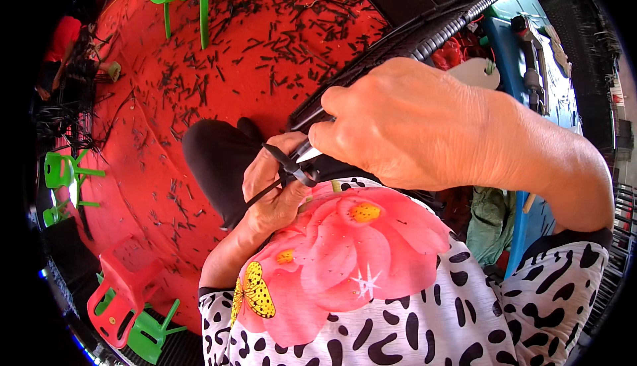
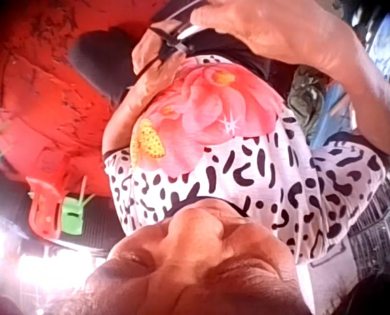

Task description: The person sits on a red floor and weaves a black plastic strip into the frame of a wicker chair. They use a metal tool to push the strip through the weave and a pair of pliers to cut the strip to length. The person continues to weave the strip along the edge of the chair frame.

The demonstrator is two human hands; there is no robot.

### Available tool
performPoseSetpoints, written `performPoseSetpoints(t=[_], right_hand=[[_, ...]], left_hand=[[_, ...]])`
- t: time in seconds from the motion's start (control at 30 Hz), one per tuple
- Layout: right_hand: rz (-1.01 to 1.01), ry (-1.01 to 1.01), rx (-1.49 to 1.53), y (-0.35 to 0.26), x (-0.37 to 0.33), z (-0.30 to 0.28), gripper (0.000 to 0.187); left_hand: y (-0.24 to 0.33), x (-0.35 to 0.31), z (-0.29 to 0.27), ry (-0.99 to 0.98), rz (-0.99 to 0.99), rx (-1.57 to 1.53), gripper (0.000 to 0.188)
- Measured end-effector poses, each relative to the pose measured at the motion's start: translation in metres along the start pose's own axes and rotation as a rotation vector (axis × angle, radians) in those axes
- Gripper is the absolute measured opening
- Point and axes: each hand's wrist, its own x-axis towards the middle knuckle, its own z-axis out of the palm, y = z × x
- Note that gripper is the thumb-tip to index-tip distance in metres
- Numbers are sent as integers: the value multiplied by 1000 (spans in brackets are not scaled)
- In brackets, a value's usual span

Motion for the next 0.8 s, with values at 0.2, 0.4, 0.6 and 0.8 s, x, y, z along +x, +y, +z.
performPoseSetpoints(t=[0.2,0.4,0.6,0.8], right_hand=[[-107,-226,-49,5,23,-23,24],[-95,-400,-262,-26,55,-53,10],[-141,-363,-96,-27,64,-61,14],[-178,-303,-99,-32,61,-55,14]], left_hand=[[-2,0,-1,-23,38,24,37],[-5,-6,3,-34,51,5,39],[-19,-10,9,42,176,-54,37],[-8,-16,-1,38,30,100,36]])
